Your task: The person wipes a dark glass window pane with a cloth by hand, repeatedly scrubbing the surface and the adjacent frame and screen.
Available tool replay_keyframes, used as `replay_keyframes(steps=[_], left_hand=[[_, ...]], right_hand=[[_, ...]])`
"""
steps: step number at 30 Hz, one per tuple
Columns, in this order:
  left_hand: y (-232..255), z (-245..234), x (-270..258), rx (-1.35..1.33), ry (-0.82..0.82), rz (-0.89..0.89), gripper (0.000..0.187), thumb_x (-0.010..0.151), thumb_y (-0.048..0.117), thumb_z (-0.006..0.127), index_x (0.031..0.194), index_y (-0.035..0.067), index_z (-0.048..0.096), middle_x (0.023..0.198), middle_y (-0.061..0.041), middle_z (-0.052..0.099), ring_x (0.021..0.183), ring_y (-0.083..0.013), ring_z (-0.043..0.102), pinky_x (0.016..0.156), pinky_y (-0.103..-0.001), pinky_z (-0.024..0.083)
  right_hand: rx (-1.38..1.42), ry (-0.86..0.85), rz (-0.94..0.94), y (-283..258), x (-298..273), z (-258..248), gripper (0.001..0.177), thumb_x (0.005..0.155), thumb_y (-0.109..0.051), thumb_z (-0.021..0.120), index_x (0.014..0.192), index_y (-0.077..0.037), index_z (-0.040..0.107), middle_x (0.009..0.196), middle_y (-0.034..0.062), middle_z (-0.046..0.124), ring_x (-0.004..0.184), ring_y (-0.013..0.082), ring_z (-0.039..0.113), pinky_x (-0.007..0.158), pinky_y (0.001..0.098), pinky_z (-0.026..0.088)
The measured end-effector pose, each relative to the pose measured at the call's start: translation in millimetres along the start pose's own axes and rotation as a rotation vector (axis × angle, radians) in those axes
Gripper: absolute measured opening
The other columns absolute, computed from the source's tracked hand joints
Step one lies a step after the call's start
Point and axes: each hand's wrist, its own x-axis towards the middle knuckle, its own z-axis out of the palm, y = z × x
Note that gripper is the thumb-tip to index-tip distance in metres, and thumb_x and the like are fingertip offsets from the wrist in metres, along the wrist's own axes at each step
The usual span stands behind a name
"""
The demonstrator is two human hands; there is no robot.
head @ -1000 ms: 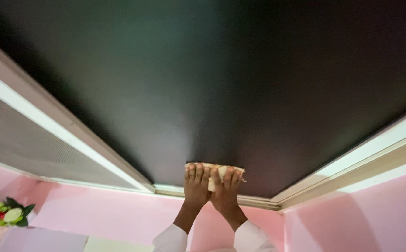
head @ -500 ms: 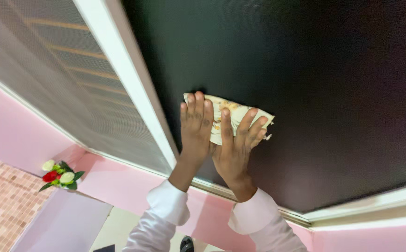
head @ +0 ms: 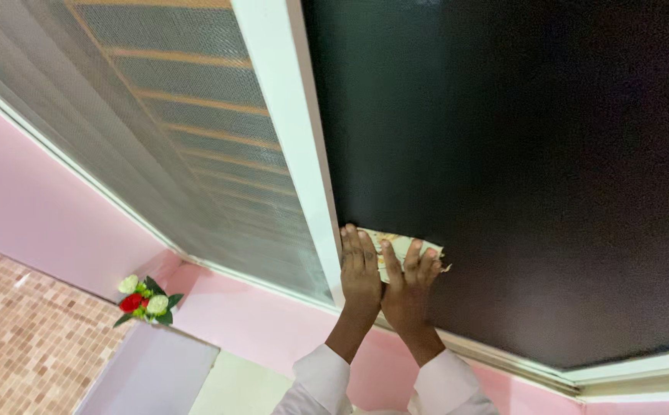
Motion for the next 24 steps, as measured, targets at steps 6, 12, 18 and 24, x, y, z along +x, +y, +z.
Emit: replay_keyframes(steps=[6,12,18,24], left_hand=[[35,-66,132,-0.251,0.128,0.206,0.068,0.111,0.036,0.045,0.160,-0.006,0.023,0.166,-0.034,0.022,0.160,-0.0480,0.017,0.133,-0.061,0.020],[21,-31,126,-0.082,0.237,0.234,0.063,0.111,0.036,0.043,0.158,-0.003,0.029,0.168,-0.027,0.023,0.160,-0.0429,0.017,0.130,-0.059,0.018],[-36,57,-19,-0.126,-0.042,0.198,0.064,0.104,0.027,0.050,0.155,-0.006,0.030,0.161,-0.030,0.026,0.151,-0.0512,0.025,0.125,-0.064,0.024],[-39,66,-70,-0.057,-0.140,0.155,0.063,0.104,0.024,0.055,0.155,-0.003,0.031,0.160,-0.030,0.034,0.149,-0.0498,0.032,0.121,-0.062,0.029]], right_hand=[[0.267,0.290,0.036,-22,120,-91,0.047,0.119,-0.021,0.035,0.166,-0.018,0.034,0.174,0.0269,0.002,0.164,0.0453,-0.010,0.128,0.0614,-0.008],[0.034,0.309,0.078,-25,120,-80,0.053,0.108,-0.025,0.038,0.161,-0.018,0.038,0.171,0.0242,0.008,0.161,0.0435,-0.005,0.127,0.0632,-0.004],[0.064,0.313,0.137,-8,2,19,0.053,0.110,-0.012,0.044,0.162,-0.020,0.036,0.174,0.0213,0.003,0.160,0.0483,-0.004,0.129,0.0661,0.001],[0.115,0.188,0.227,-10,-47,34,0.053,0.109,-0.012,0.038,0.161,-0.019,0.036,0.174,0.0233,0.002,0.159,0.0530,-0.002,0.127,0.0709,0.004]])
